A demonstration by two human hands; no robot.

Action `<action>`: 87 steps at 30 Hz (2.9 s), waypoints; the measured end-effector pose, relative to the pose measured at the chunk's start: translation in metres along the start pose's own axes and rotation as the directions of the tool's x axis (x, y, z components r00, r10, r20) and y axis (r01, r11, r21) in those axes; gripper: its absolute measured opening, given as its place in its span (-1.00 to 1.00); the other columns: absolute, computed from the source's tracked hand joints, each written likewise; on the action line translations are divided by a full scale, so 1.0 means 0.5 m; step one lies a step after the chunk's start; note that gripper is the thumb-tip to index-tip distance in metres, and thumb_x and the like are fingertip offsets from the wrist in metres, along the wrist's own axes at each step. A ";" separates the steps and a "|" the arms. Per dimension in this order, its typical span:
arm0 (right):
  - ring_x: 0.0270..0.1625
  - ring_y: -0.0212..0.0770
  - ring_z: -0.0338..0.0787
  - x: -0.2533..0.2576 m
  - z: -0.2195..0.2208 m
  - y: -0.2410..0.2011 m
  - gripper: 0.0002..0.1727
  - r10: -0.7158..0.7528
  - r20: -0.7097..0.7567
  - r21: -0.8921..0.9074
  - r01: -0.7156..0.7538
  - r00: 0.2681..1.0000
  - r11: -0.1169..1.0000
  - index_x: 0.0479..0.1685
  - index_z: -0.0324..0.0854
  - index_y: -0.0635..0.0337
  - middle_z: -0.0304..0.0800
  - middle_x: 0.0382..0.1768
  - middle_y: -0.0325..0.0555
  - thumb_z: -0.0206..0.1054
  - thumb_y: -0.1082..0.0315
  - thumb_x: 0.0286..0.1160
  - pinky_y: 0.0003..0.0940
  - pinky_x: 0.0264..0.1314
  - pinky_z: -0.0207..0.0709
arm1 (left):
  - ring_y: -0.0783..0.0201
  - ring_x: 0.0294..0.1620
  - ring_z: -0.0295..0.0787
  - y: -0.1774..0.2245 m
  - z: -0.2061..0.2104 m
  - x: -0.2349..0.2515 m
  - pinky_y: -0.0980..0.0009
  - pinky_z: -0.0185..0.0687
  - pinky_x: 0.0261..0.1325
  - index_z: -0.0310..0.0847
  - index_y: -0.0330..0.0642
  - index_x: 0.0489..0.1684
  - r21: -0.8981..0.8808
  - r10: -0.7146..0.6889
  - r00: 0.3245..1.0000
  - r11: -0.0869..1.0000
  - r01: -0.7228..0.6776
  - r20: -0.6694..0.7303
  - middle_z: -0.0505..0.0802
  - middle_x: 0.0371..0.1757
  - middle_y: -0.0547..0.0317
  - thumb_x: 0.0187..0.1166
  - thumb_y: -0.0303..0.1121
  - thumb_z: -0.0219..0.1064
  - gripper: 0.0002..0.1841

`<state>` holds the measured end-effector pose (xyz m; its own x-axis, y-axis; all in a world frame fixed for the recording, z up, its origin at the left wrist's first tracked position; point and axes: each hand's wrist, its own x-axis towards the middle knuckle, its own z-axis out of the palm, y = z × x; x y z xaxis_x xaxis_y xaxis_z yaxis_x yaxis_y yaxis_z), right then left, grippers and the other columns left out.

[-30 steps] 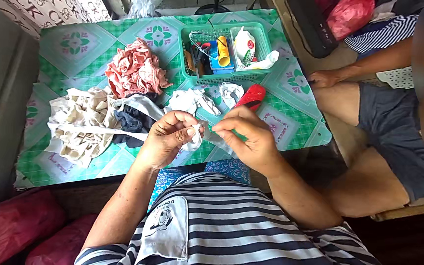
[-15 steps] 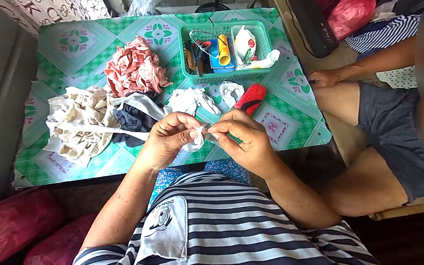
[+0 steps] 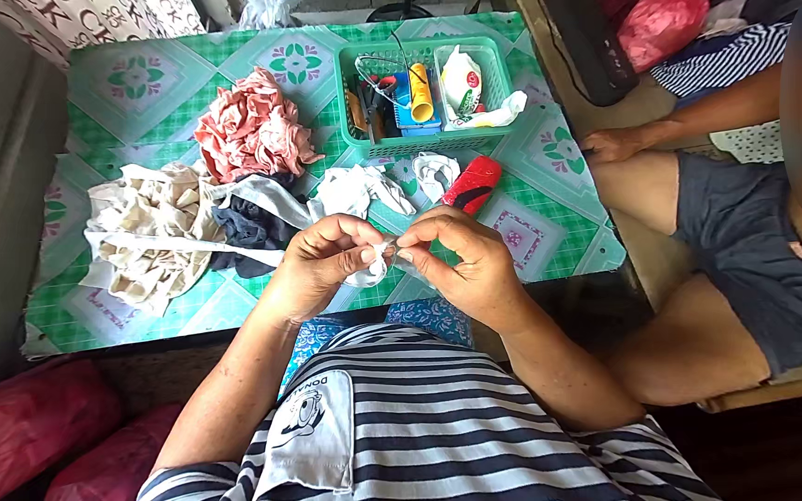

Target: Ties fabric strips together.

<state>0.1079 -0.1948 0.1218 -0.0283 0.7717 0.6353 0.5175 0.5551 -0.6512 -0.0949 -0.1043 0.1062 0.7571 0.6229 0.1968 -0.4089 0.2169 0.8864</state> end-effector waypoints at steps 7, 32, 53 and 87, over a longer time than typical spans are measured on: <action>0.01 -0.34 0.78 0.002 0.016 0.000 -0.92 0.013 -0.055 0.017 -0.012 0.998 1.000 -0.16 0.74 0.36 0.79 -0.14 -0.03 0.42 0.53 0.46 -0.53 0.15 0.69 | 0.48 -0.13 0.84 -0.009 0.009 0.006 0.52 0.79 0.02 0.78 -0.06 0.01 0.142 0.091 0.994 0.986 -0.083 -0.055 0.90 -0.10 0.30 0.55 -0.54 0.42 -0.81; -0.28 -0.48 0.66 0.001 0.028 -0.009 -0.89 0.264 0.061 0.048 -0.267 0.963 0.962 -0.27 0.72 0.28 0.67 -0.33 -0.16 0.32 0.43 0.50 -0.66 -0.19 0.58 | 0.22 0.05 0.83 -0.031 0.030 0.022 0.47 0.68 0.19 0.76 -0.38 -0.17 0.949 0.535 0.831 0.154 -0.275 0.154 0.87 -0.12 -0.10 0.48 -0.60 0.37 -0.90; -0.11 -0.03 0.82 0.010 0.020 -0.022 -0.90 0.101 -0.011 -0.266 -0.101 0.995 0.959 -0.32 0.79 0.26 0.81 -0.31 0.01 0.40 0.42 0.45 -0.03 0.14 0.59 | 0.37 -0.03 0.81 -0.038 0.029 0.029 0.48 0.71 0.15 0.74 -0.34 -0.22 0.933 0.426 0.899 0.271 -0.235 0.103 0.87 -0.17 -0.01 0.48 -0.37 0.36 -0.82; 0.01 -0.02 0.85 -0.017 0.047 0.053 -0.85 -0.098 -0.057 -0.157 0.088 0.994 0.984 -0.14 0.85 0.31 0.89 -0.18 0.04 0.36 0.48 0.53 -0.13 0.17 0.63 | 0.62 -0.09 0.81 -0.049 -0.003 0.027 0.58 0.77 0.04 0.67 0.21 0.04 0.538 0.206 0.978 0.829 -0.155 -0.036 0.88 -0.07 0.68 0.48 -0.57 0.41 -0.65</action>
<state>0.1017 -0.1791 0.0893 -0.0297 0.6948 0.7186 0.6408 0.5650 -0.5197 -0.0751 -0.0999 0.0863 0.6377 0.6809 0.3602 -0.1825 -0.3209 0.9294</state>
